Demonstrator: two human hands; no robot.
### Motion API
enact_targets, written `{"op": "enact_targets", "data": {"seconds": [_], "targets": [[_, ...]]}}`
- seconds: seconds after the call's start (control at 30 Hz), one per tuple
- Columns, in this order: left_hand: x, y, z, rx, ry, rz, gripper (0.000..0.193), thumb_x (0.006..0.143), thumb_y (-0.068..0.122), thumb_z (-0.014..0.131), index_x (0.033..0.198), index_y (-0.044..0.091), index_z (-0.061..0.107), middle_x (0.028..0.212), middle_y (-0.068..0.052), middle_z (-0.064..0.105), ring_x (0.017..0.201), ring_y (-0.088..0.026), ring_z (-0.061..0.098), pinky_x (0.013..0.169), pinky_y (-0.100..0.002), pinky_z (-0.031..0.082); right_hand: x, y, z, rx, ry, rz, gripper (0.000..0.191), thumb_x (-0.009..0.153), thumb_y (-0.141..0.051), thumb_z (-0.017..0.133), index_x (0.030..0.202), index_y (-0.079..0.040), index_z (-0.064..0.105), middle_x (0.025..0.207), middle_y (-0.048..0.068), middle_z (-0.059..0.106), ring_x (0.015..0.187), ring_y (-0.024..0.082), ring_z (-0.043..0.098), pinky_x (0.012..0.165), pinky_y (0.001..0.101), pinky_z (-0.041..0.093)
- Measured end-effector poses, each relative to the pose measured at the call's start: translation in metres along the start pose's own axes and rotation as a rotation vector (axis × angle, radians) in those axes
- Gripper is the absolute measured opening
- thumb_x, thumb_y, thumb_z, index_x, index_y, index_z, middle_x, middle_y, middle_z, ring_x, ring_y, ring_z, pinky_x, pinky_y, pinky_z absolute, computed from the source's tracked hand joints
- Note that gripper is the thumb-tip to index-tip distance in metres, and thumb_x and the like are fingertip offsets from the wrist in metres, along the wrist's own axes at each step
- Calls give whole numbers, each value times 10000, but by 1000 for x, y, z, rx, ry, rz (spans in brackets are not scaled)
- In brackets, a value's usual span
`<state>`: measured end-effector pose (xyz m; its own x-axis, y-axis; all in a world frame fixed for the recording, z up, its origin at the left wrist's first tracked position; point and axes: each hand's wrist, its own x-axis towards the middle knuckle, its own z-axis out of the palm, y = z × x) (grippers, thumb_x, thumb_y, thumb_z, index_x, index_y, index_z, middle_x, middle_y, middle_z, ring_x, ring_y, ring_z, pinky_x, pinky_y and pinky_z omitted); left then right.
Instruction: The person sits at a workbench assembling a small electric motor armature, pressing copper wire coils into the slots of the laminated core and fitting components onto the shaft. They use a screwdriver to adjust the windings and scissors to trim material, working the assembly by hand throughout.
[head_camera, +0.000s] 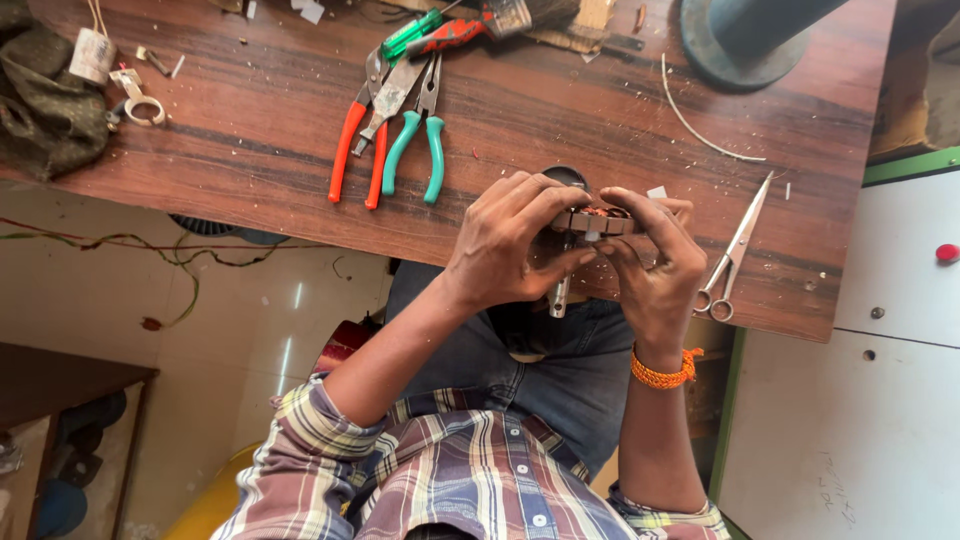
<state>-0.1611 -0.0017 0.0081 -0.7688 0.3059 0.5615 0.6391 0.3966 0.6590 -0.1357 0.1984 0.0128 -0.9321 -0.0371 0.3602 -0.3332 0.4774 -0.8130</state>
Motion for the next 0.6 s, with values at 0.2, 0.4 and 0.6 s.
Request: {"op": "enact_targets", "data": {"seconds": [0.2,0.4,0.6], "targets": [[-15,-18,14,-77,29,78,551,840,219,857,1314,119,594,1158,-60,657,1031,-288,609,959,-422,488,-10,8,5,-40,14,-87,493,881,-257,839,1302,-38,705,1206,60,752,1154,223,597,989,340,493],[-20,-29,26,-146,102,61,668,835,246,886,1360,111,496,1135,-13,676,940,-250,615,904,-411,478,-13,13,14,-77,93,-88,366,937,-235,798,1239,-45,717,1159,45,743,1087,222,602,991,332,488],[-24,-38,32,-180,123,92,606,813,279,906,1256,127,521,1112,-19,714,925,-229,656,878,-401,479,-18,13,14,-89,81,-23,296,938,-260,793,1128,-47,715,1174,67,752,1153,249,614,1022,347,483]]}}
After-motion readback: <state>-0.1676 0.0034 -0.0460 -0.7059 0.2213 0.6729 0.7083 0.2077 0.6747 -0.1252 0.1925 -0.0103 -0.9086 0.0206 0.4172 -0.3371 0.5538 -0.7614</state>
